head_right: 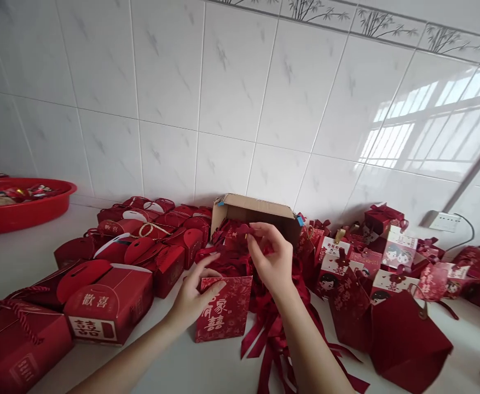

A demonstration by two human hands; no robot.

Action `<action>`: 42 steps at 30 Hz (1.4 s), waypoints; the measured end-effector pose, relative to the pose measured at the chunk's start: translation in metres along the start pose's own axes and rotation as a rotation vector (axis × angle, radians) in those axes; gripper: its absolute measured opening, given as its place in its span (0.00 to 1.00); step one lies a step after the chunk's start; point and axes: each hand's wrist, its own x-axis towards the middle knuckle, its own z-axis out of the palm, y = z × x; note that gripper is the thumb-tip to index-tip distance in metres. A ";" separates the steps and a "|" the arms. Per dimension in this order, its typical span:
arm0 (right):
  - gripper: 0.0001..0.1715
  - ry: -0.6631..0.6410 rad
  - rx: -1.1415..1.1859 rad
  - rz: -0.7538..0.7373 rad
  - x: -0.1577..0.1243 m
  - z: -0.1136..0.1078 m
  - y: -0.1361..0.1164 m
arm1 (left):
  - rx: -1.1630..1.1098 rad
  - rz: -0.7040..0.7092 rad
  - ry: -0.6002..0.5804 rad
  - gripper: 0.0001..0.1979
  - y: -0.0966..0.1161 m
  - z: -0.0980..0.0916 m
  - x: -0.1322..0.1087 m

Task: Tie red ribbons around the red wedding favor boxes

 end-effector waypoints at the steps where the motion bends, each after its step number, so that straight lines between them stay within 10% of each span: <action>1: 0.09 0.030 -0.051 -0.036 -0.005 -0.008 -0.006 | 0.021 0.024 0.019 0.26 0.005 0.000 0.004; 5: 0.12 0.131 -0.198 -0.205 -0.021 -0.030 -0.024 | 0.168 0.274 0.231 0.15 0.052 -0.009 0.015; 9: 0.19 0.187 -0.221 -0.353 -0.032 -0.035 -0.041 | 0.175 0.418 -0.087 0.09 0.123 -0.008 0.018; 13: 0.23 0.177 -0.207 -0.420 -0.040 -0.032 -0.054 | 0.190 0.352 -0.158 0.05 0.157 0.004 0.015; 24: 0.21 -0.081 -0.051 -0.458 -0.040 -0.031 -0.060 | 0.106 0.127 -0.323 0.06 0.139 -0.009 0.021; 36: 0.14 -0.406 0.443 0.290 -0.031 -0.039 -0.051 | 0.057 0.051 -0.517 0.10 0.142 -0.015 0.022; 42: 0.12 -0.437 0.549 0.286 -0.029 -0.039 -0.047 | 0.117 0.177 -0.523 0.09 0.137 -0.013 0.023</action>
